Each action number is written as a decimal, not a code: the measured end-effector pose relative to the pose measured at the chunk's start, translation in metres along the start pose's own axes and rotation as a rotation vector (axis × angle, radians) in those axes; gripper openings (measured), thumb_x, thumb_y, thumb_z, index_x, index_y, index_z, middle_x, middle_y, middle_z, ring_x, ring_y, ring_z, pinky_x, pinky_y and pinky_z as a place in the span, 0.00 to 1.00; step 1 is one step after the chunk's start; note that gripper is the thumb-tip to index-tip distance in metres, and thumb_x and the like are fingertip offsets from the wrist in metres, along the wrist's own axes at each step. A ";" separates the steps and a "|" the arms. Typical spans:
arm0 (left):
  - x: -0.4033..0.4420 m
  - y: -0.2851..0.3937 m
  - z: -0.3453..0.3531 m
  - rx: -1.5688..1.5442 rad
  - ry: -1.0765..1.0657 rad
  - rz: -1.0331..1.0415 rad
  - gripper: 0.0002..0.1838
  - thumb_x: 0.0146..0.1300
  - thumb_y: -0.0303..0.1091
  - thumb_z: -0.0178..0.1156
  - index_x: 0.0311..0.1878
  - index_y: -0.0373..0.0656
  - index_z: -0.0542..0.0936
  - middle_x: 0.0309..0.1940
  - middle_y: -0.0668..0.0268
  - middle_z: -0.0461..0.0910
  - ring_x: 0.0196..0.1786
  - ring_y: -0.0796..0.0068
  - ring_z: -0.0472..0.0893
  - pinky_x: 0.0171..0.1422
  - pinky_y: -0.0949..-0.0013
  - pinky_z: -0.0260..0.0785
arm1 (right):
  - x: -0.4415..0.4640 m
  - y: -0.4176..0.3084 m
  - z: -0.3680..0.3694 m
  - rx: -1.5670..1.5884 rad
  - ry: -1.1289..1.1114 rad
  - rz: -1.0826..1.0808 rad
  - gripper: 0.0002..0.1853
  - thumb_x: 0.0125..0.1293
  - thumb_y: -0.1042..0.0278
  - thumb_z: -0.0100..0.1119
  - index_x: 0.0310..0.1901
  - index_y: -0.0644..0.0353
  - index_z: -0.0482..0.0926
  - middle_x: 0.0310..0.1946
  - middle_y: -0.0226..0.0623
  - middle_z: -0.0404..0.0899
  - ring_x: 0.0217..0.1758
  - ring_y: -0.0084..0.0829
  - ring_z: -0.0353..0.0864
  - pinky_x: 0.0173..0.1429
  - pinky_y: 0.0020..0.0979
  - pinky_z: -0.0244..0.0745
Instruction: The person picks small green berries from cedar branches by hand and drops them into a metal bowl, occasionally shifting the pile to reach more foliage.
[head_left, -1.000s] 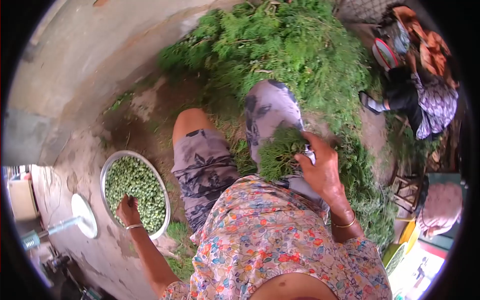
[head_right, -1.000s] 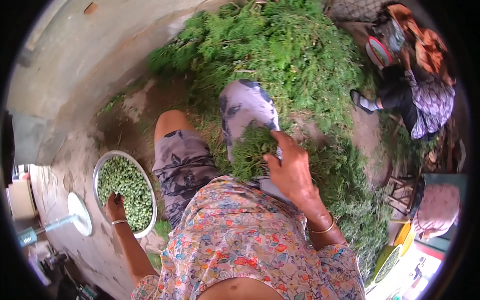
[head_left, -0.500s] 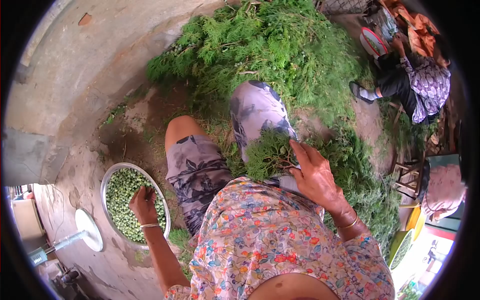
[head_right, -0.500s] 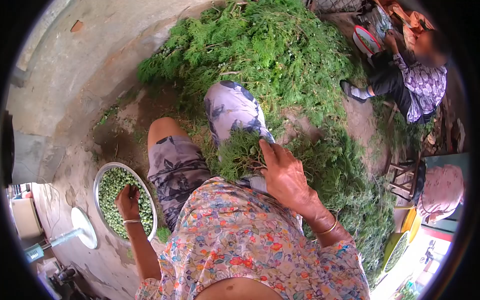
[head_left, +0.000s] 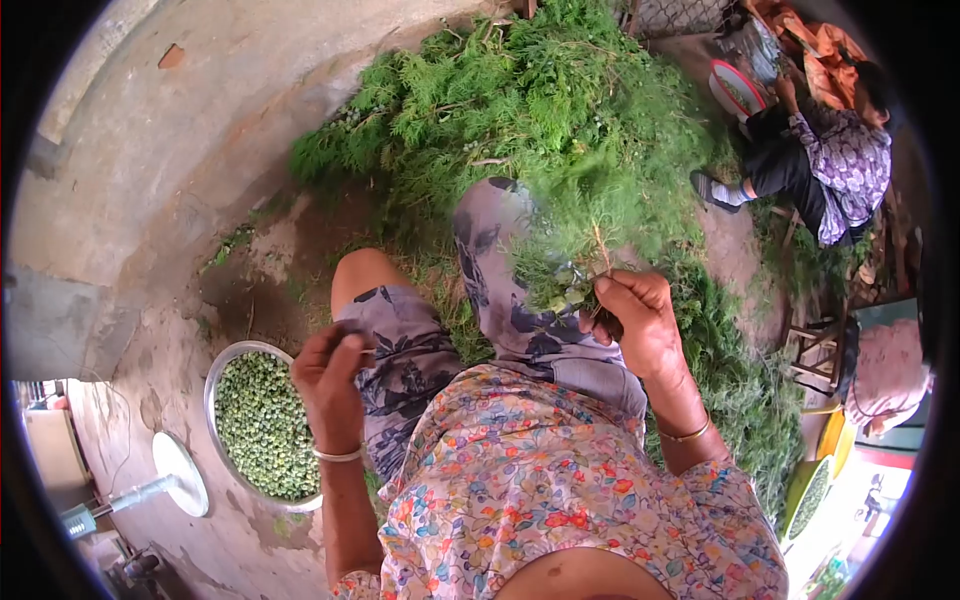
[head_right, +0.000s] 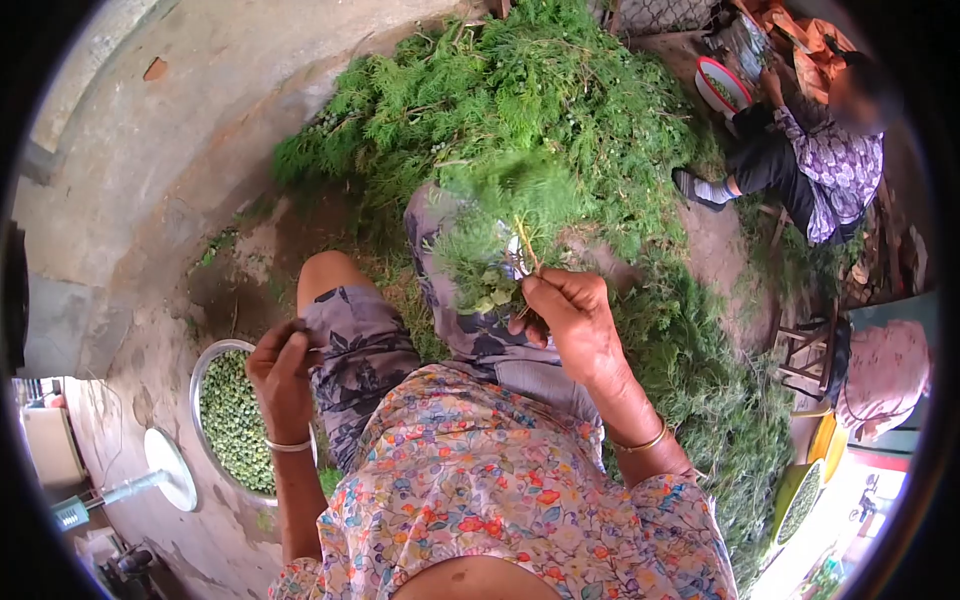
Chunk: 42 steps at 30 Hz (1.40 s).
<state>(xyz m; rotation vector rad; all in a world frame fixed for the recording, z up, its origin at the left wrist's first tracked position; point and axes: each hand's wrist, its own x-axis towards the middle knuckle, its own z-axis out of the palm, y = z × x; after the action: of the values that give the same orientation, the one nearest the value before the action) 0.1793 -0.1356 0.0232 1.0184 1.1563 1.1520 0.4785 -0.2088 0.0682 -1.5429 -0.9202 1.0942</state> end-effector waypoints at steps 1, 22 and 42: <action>-0.004 0.009 0.017 -0.030 -0.066 0.026 0.10 0.59 0.24 0.55 0.42 0.30 0.79 0.30 0.61 0.80 0.30 0.78 0.78 0.34 0.76 0.72 | 0.000 -0.001 0.002 0.105 -0.008 0.041 0.15 0.67 0.69 0.48 0.21 0.64 0.71 0.16 0.33 0.76 0.14 0.15 0.67 0.19 0.20 0.60; 0.001 -0.005 0.104 0.100 -0.662 -0.314 0.14 0.59 0.35 0.62 0.23 0.35 0.78 0.14 0.71 0.72 0.19 0.87 0.67 0.21 0.76 0.56 | -0.014 0.026 0.015 0.148 -0.236 0.052 0.15 0.67 0.72 0.49 0.21 0.64 0.73 0.15 0.28 0.73 0.15 0.13 0.67 0.18 0.20 0.60; -0.014 0.007 0.094 0.364 -0.714 0.041 0.04 0.54 0.24 0.63 0.30 0.33 0.80 0.21 0.70 0.78 0.25 0.87 0.73 0.28 0.78 0.65 | -0.020 0.037 0.003 0.325 -0.224 0.084 0.13 0.65 0.73 0.50 0.21 0.63 0.72 0.16 0.24 0.67 0.19 0.17 0.75 0.19 0.21 0.66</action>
<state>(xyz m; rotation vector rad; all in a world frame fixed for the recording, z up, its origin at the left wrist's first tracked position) 0.2706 -0.1494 0.0446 1.5726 0.7696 0.5207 0.4713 -0.2347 0.0361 -1.2179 -0.7835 1.4222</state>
